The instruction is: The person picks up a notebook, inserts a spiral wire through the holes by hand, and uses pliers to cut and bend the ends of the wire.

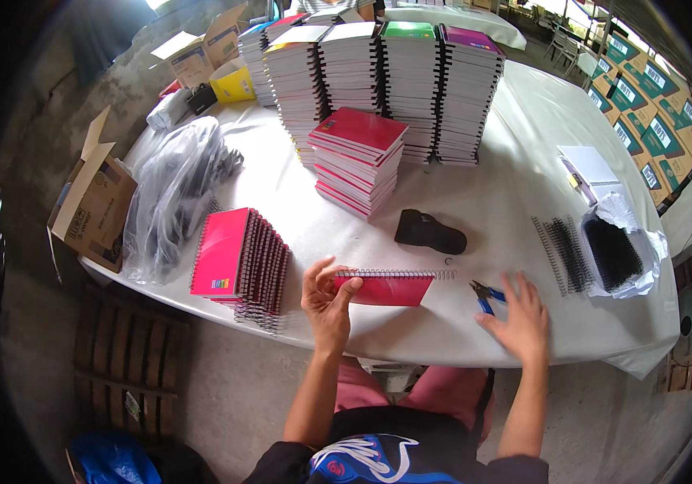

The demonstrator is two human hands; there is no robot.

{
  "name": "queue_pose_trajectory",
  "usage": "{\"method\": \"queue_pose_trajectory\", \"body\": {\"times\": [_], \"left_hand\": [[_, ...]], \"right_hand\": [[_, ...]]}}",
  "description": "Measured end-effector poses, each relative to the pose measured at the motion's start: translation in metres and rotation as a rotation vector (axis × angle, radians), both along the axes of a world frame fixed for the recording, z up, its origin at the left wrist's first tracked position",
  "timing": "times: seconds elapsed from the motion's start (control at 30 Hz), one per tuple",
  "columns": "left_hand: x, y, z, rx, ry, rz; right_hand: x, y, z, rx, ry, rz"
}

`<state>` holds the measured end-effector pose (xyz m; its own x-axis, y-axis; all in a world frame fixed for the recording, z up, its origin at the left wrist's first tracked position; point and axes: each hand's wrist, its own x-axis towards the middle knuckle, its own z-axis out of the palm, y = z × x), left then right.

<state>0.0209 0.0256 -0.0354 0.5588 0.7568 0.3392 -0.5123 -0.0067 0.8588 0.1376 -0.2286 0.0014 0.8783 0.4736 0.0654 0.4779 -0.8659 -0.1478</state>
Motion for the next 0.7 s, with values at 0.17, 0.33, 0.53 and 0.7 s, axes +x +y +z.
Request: {"method": "queue_pose_trajectory", "body": {"times": [0.17, 0.33, 0.53, 0.7], "left_hand": [[0.002, -0.022, 0.025, 0.111, 0.047, 0.147], [0.004, -0.036, 0.029, 0.404, 0.071, 0.262], [0.001, -0.04, 0.031, 0.495, 0.038, 0.277], [0.0, -0.042, 0.031, 0.567, 0.017, 0.304]], "right_hand": [[-0.028, -0.009, -0.038, 0.146, -0.225, -0.029], [-0.039, 0.018, -0.015, 0.752, -0.086, 0.1], [-0.083, 0.068, 0.049, 0.763, -0.069, 0.312], [-0.085, 0.074, 0.05, 0.699, -0.118, 0.341]]}}
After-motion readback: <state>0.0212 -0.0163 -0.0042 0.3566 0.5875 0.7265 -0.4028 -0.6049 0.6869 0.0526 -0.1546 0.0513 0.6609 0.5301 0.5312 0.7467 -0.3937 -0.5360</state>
